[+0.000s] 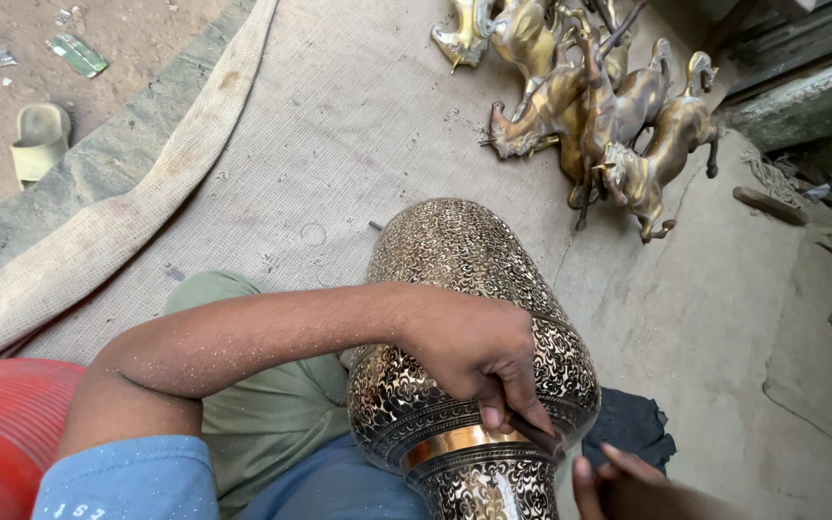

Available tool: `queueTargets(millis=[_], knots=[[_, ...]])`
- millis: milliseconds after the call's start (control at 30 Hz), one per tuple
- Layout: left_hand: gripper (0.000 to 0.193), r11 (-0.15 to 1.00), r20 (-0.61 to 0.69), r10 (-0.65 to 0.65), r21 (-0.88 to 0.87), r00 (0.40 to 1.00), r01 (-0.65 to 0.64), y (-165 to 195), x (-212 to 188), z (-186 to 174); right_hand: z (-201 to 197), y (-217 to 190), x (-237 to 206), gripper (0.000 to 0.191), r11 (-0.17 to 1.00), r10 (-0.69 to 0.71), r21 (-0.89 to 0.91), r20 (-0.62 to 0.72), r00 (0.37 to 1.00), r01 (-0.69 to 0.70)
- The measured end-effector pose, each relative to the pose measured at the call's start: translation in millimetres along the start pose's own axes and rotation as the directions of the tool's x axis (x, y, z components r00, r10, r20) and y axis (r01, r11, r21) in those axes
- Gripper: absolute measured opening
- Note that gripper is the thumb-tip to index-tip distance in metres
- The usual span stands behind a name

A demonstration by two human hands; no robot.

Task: The person sits on a sack and uses a chisel and hammer to engrave intricate patterns into a large metal vase. They repeatedly strike the chisel along the vase's surface to create detailed designs.

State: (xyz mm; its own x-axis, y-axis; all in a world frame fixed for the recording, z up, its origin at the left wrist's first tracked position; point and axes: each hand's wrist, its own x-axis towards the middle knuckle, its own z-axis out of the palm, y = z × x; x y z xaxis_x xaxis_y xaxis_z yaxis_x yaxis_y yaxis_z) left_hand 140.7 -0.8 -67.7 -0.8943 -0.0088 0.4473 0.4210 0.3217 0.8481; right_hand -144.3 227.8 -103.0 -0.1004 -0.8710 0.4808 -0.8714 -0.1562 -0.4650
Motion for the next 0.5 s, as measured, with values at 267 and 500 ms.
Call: queueTargets(millis=[267,500], knots=[[0.045,1.0,0.0,0.029,0.006,1.0,-0.029,0.4,0.4,-2.6,0.8,12.1,-2.2,0.051,0.9,0.359,0.266,-0.004,0.933,-0.345],[0.045,0.996,-0.01,0.091,-0.015,0.996,-0.091,-0.8,1.3,-3.4,3.4,74.2,-41.2,0.054,0.894,0.396,0.207,0.049,0.917,-0.397]])
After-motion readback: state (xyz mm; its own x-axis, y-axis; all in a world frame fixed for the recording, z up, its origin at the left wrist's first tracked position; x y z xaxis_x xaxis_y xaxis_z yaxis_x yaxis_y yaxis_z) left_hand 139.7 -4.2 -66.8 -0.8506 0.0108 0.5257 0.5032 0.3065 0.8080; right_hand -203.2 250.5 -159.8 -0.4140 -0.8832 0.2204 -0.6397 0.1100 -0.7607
